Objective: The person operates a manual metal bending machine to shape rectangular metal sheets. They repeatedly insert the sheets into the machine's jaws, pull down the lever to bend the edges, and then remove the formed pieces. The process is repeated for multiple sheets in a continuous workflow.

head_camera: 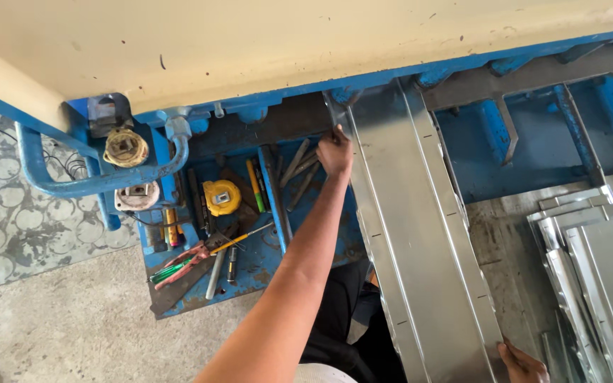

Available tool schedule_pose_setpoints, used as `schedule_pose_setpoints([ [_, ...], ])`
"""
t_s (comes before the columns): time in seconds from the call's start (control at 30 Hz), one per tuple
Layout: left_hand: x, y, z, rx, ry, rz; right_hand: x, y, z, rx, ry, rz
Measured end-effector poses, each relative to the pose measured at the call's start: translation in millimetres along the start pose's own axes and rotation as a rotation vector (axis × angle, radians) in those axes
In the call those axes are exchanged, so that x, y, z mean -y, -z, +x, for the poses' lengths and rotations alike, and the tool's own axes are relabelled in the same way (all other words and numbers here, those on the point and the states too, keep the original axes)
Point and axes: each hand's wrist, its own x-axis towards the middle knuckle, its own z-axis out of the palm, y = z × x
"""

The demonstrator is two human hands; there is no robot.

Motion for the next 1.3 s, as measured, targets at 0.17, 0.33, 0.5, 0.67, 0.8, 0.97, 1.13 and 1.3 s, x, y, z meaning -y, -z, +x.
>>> schedule_pose_setpoints([
  [0.17, -0.8, 1.6, 4.9, 0.052, -0.002, 0.077, 13.7, 6.4, -11.4, -0.013, -0.108, -0.124],
  [0.33, -12.3, 8.5, -1.5, 0.014, -0.005, -0.028, 32.7, 2.0, -19.1, -0.112, -0.174, 0.03],
  [0.5, -13.6, 10.5, -0.5, 0.02, -0.033, -0.005, 30.6, -1.2, -25.6, -0.199, -0.125, 0.08],
  [0.67, -12.5, 10.7, -0.3, 0.055, -0.01, -0.007, 26.6, -5.4, -30.5, -0.285, -0.117, 0.137],
  [0.8, -13.7, 11.2, -0.3, 0.07, -0.009, -0.002, 26.4, -8.5, -34.3, -0.346, -0.17, 0.014],
  [0.97, -14.5, 12.3, -0.8, 0.051, -0.035, -0.007, 28.9, -12.0, -33.7, -0.423, -0.072, -0.088],
  [1.13, -12.3, 13.1, -3.0, 0.048, -0.028, -0.003, 31.1, -5.0, -27.6, -0.396, -0.04, -0.114],
  [1.3, -8.7, 7.5, 0.9, 0.025, -0.058, 0.02, 30.8, -14.9, -29.3, -0.316, -0.046, 0.293],
])
